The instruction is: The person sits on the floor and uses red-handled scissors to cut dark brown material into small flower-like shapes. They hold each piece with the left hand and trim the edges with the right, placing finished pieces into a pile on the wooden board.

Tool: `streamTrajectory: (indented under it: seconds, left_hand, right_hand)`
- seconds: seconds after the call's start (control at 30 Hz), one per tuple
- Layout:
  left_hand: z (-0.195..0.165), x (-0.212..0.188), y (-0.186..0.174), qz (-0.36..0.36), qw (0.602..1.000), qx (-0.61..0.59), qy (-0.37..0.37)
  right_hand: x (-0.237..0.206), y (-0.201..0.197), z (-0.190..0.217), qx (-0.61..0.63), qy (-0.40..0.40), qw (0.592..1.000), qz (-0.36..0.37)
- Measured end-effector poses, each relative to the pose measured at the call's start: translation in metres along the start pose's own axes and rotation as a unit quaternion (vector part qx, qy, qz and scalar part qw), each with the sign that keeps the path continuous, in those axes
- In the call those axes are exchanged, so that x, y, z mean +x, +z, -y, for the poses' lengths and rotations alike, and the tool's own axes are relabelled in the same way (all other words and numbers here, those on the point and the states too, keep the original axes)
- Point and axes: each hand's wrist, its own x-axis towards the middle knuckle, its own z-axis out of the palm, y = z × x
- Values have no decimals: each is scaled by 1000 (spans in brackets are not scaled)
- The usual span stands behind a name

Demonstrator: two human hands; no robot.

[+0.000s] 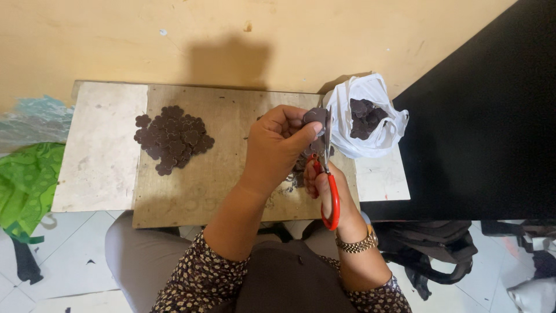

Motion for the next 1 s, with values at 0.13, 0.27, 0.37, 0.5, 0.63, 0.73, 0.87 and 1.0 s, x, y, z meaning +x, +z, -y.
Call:
streamTrajectory:
  seconds: [0.13, 0.27, 0.37, 0.5, 0.63, 0.73, 0.87, 1.0]
  left_hand:
    - [-1, -1, 1, -2, 1000, -5, 7]
    - [-2, -1, 2, 4, 1000, -19, 9]
    - [-3, -1, 2, 5, 1000, -20, 7]
    - [-5, -1, 2, 3, 1000, -11, 0]
    - [-8, -1, 1, 9, 1000, 16, -15]
    - [-9, -2, 0, 19, 999, 29, -26]
    - [-10, -4, 0, 27, 998, 40, -33]
    - [-9, -4, 1, 16, 998, 46, -29]
  right_hand:
    - [-1, -2, 0, -32, -1, 999, -4]
    - [0, -2, -2, -56, -11, 998, -12]
    - [-2, -3, -6, -61, -11, 998, -18]
    - [-2, -5, -9, -62, 11, 998, -25]
    - [-1, -5, -9, -8, 31, 999, 1]
    - [1, -5, -5, -36, -6, 999, 15]
    - [1, -6, 0, -38, -25, 999, 26]
    - [-1, -4, 0, -36, -14, 999, 14]
